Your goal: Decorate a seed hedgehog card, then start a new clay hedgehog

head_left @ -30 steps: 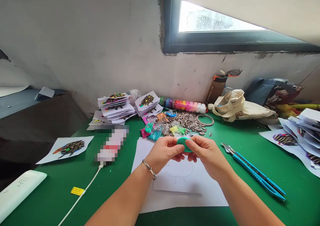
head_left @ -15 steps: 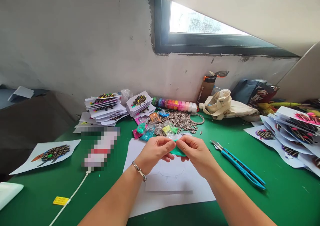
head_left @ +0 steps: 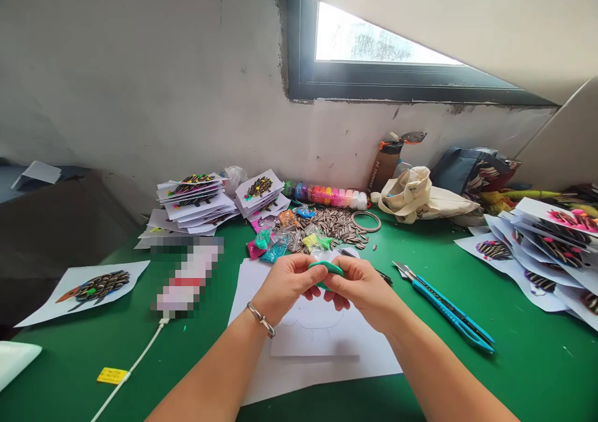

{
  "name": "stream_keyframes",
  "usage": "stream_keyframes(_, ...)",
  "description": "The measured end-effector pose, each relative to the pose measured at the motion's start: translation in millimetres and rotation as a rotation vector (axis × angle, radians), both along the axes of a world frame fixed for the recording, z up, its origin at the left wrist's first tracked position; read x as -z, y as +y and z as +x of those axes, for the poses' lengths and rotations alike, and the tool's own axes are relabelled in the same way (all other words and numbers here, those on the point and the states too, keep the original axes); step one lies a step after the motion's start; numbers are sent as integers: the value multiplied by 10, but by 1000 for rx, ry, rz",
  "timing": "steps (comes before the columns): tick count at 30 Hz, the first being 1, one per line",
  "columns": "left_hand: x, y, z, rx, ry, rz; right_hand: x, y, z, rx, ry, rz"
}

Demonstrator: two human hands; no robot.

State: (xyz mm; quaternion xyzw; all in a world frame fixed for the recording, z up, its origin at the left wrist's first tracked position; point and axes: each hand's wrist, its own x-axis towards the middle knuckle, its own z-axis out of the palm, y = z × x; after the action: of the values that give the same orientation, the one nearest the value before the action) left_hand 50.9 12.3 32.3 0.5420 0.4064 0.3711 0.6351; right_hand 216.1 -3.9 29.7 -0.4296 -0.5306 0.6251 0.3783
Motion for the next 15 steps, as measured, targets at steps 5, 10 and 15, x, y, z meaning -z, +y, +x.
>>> stream_keyframes(5,-4,1,14,-78,22,34,0,12,25,-39,-18,-10)
stream_keyframes(10,19,28,-15,-122,1,18,30,54,39,-79,-13,-55)
stream_keyframes(15,47,32,-25,-18,-10,3,38,40,31,-40,54,-13)
